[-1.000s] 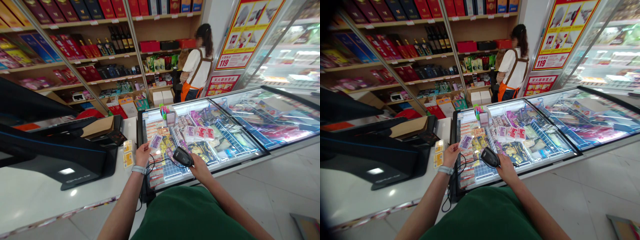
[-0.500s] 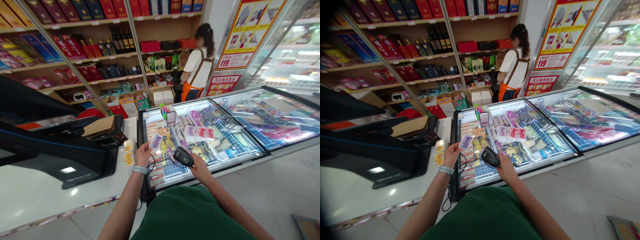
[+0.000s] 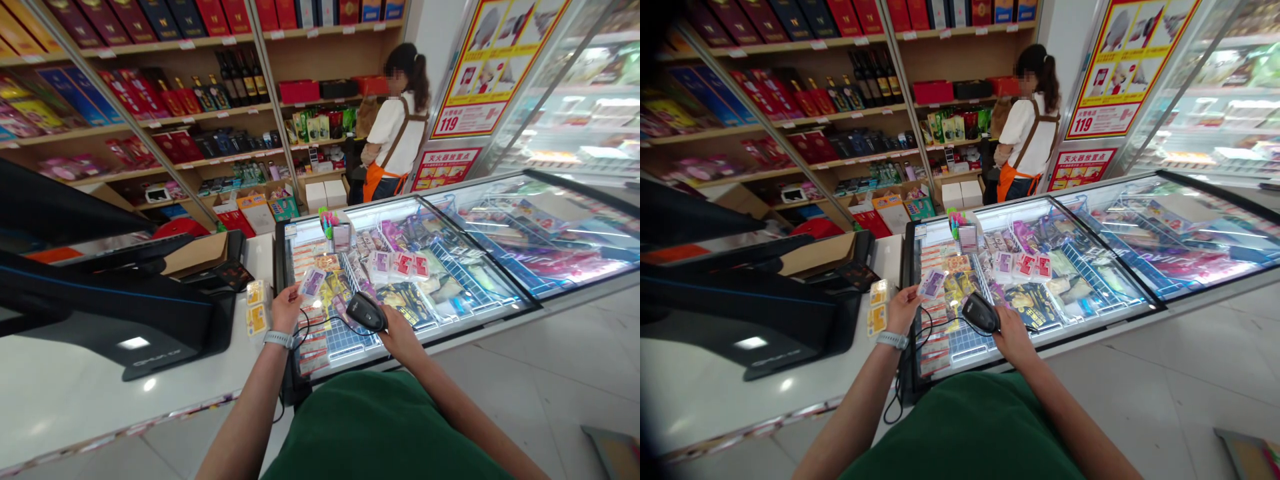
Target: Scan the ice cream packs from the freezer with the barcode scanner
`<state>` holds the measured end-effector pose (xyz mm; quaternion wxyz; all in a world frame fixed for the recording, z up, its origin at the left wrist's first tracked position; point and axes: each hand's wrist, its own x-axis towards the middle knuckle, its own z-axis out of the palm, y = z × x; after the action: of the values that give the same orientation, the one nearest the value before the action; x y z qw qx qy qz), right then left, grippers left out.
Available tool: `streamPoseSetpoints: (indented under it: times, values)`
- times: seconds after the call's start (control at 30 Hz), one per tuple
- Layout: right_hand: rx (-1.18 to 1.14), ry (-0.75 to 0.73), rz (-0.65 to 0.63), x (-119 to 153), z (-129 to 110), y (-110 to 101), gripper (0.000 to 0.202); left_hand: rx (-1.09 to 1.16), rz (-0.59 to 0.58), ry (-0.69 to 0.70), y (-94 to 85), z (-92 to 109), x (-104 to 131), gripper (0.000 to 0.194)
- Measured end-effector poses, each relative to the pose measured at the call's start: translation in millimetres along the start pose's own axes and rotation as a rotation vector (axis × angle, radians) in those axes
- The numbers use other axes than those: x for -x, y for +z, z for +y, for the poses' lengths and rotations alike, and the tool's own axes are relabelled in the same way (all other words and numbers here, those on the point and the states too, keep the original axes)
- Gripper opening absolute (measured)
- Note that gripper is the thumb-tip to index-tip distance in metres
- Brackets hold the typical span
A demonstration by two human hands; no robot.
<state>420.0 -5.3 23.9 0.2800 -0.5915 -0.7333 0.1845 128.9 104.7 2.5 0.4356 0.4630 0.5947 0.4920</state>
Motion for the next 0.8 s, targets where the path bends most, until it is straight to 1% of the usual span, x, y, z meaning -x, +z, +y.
streamPoseSetpoints:
  times: [0.17, 0.23, 0.4, 0.57, 0.8]
  values:
    - [-0.022, -0.004, 0.015, 0.0, 2.0, 1.5, 0.051, -0.011, -0.009, -0.001, 0.3, -3.1, -2.3, 0.032]
    - [-0.026, -0.017, 0.012, -0.6, 1.8, 0.7, 0.053, 0.003, -0.015, -0.004, 0.7, -2.8, -2.4, 0.033]
    - [0.015, -0.009, -0.027, -3.5, -1.4, -2.8, 0.041, 0.011, -0.019, -0.003, 2.4, 1.4, -0.9, 0.033]
    - [0.046, 0.021, -0.011, -5.5, -2.7, -0.8, 0.037, 0.000, -0.015, 0.010, 3.1, 3.0, -0.6, 0.033]
    - [0.054, -0.034, 0.005, -6.6, -3.7, 0.0, 0.028, -0.004, -0.035, 0.021, 2.0, -2.0, -2.4, 0.032]
